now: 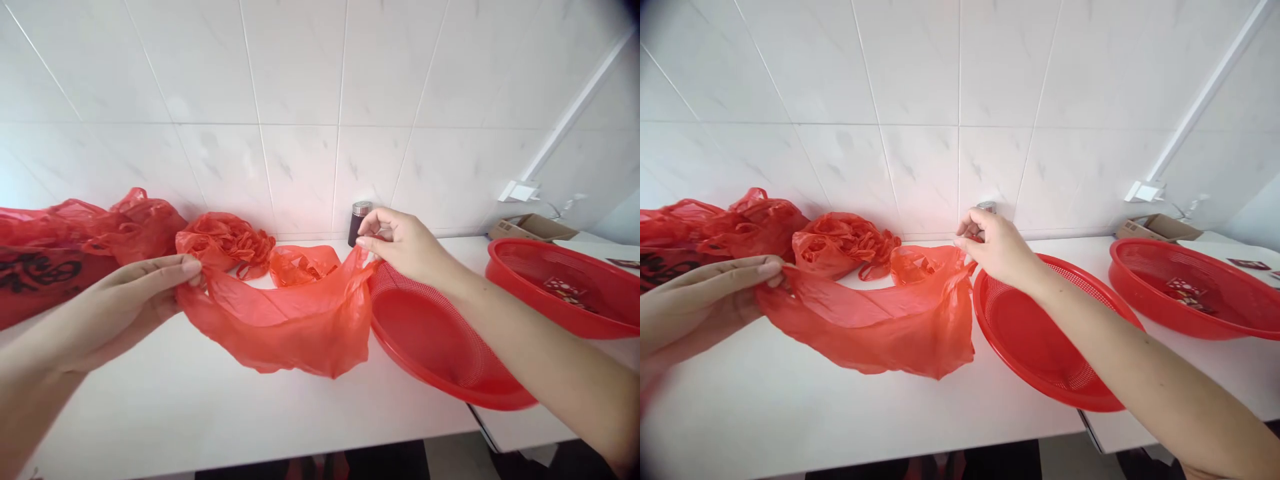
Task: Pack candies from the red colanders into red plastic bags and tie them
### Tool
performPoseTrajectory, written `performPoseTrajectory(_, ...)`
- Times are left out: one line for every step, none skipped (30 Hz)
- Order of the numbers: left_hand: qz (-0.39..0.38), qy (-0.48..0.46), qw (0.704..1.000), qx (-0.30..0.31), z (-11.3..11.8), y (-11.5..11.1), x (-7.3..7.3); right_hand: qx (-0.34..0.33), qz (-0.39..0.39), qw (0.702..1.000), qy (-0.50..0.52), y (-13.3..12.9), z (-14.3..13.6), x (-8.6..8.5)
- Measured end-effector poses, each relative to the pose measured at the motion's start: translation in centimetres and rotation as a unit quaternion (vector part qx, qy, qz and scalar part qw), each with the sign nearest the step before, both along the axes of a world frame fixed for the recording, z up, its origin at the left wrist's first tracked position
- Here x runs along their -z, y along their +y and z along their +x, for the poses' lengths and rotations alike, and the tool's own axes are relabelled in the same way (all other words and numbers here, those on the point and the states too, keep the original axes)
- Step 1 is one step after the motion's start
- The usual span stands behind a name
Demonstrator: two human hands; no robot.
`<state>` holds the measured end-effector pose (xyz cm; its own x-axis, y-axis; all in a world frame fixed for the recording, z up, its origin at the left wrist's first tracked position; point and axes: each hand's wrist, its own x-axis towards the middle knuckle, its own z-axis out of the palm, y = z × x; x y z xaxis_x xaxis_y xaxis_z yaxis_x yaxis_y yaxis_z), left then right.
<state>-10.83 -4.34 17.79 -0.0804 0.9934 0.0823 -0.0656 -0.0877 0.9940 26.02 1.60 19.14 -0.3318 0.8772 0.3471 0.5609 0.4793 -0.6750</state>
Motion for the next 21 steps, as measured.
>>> performPoseTrajectory(-0.009,-0.006,1.000,0.017,1.4,-0.2,-0.3,-0.011,0.004,1.000,0.017,-0.1,-0.4,0.3)
performPoseTrajectory(-0.013,-0.009,1.000,0.026,2.6,-0.4,-0.5,-0.027,-0.003,1.000,0.011,-0.1,-0.7,0.5)
performPoseTrajectory(-0.011,-0.009,0.999,0.031,3.6,-0.5,-0.6,-0.042,-0.014,0.999,-0.005,-0.2,-0.9,0.6)
performPoseTrajectory(0.001,-0.011,1.000,0.026,4.2,-0.6,-0.6,-0.051,-0.020,0.998,-0.014,-0.4,-0.9,0.5)
performPoseTrajectory(0.010,-0.011,1.000,0.023,4.5,-0.6,-0.5,-0.049,-0.016,0.999,-0.008,-0.5,-0.8,0.2)
performPoseTrajectory(0.015,-0.011,1.000,0.022,4.6,-0.6,-0.4,-0.040,-0.006,0.999,0.006,-0.6,-0.6,-0.2)
performPoseTrajectory(0.020,-0.014,0.999,0.022,4.5,-0.6,-0.3,-0.035,0.000,0.999,0.011,-0.7,-0.4,-0.7)
performPoseTrajectory(0.026,-0.021,0.999,0.019,4.4,-0.6,-0.3,-0.044,-0.011,0.999,-0.008,-0.8,-0.1,-1.3)
performPoseTrajectory(0.032,-0.029,0.999,0.017,4.4,-0.6,-0.3,-0.063,-0.034,0.996,-0.045,-0.8,0.1,-1.8)
performPoseTrajectory(0.035,-0.036,0.999,0.017,4.3,-0.6,-0.3,-0.083,-0.059,0.991,-0.088,-0.8,0.3,-2.3)
performPoseTrajectory(0.037,-0.041,0.998,0.020,4.4,-0.6,-0.4,-0.100,-0.076,0.984,-0.122,-0.8,0.5,-2.8)
performPoseTrajectory(0.037,-0.043,0.998,0.025,4.5,-0.5,-0.4,-0.110,-0.080,0.981,-0.137,-0.8,0.5,-3.2)
performPoseTrajectory(0.038,-0.044,0.998,0.030,4.6,-0.5,-0.4,-0.111,-0.071,0.983,-0.132,-0.7,0.5,-3.7)
performPoseTrajectory(0.043,-0.041,0.997,0.038,4.8,-0.5,-0.4,-0.106,-0.055,0.986,-0.120,-0.7,0.4,-4.2)
performPoseTrajectory(0.052,-0.036,0.997,0.052,5.0,-0.4,-0.3,-0.105,-0.042,0.987,-0.118,-0.8,0.2,-4.8)
performPoseTrajectory(0.062,-0.028,0.995,0.073,5.3,-0.4,-0.3,-0.112,-0.040,0.984,-0.134,-0.8,-0.2,-5.3)
performPoseTrajectory(0.068,-0.014,0.993,0.100,5.7,-0.3,-0.2,-0.120,-0.042,0.978,-0.163,-0.9,-0.7,-5.8)
performPoseTrajectory(0.065,0.009,0.989,0.129,6.1,-0.1,-0.1,-0.130,-0.043,0.971,-0.196,-0.9,-1.4,-6.3)
performPoseTrajectory(0.055,0.039,0.985,0.157,6.7,0.0,0.0,-0.141,-0.037,0.965,-0.220,-1.0,-2.2,-6.7)
performPoseTrajectory(0.042,0.075,0.979,0.183,7.3,0.2,0.1,-0.157,-0.026,0.960,-0.229,-1.1,-3.2,-7.1)
performPoseTrajectory(0.038,0.111,0.972,0.201,8.1,0.3,0.2,-0.178,-0.010,0.958,-0.224,-1.2,-4.3,-7.3)
